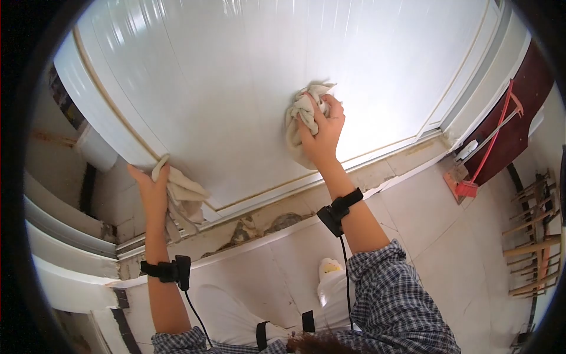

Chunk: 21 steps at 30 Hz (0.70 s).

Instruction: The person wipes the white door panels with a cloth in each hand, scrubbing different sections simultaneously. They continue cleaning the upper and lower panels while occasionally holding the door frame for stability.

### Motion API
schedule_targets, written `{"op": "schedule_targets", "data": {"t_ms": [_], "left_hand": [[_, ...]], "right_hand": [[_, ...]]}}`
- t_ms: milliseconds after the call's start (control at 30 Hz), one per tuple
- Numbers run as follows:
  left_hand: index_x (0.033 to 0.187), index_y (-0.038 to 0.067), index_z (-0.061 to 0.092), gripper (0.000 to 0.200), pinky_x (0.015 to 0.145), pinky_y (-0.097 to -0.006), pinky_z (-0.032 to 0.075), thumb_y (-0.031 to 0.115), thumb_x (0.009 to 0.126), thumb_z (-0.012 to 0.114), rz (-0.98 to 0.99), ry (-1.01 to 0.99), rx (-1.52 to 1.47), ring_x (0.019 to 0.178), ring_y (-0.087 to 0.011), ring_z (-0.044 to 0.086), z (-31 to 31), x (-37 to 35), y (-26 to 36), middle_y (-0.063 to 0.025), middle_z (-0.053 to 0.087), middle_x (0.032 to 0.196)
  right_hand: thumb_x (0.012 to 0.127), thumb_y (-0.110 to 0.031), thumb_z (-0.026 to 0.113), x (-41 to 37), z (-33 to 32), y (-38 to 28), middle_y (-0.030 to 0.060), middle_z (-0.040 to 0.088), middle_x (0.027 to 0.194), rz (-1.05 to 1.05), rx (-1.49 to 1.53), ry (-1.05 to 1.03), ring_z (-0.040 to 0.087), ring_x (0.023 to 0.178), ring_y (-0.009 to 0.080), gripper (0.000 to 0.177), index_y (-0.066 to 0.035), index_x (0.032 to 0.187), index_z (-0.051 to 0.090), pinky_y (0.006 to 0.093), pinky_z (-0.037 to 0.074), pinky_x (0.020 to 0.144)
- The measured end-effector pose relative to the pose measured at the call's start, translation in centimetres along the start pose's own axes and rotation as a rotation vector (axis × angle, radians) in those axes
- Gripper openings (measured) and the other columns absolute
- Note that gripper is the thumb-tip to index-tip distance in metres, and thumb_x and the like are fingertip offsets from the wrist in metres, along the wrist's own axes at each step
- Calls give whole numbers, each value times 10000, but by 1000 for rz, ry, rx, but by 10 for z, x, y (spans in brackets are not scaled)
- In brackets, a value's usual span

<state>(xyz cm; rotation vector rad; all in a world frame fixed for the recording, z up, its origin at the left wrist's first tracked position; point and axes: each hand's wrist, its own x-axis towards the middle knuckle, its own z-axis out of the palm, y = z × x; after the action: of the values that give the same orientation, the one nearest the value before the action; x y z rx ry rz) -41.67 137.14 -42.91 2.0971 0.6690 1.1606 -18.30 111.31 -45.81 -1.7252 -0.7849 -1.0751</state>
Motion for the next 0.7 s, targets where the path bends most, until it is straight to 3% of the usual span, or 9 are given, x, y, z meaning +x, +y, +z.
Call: {"op": "schedule_targets", "data": {"t_ms": [700], "left_hand": [[1399, -47, 67, 840, 1037, -355, 277, 167, 818, 635, 10, 2, -54, 1233, -314, 373, 1, 0, -1, -253, 321, 1362]], "right_hand": [[709, -175, 678, 1, 2, 10, 153, 469, 1160, 36, 10, 85, 439, 986, 308, 427, -115, 1129, 631, 409, 314, 839]]}}
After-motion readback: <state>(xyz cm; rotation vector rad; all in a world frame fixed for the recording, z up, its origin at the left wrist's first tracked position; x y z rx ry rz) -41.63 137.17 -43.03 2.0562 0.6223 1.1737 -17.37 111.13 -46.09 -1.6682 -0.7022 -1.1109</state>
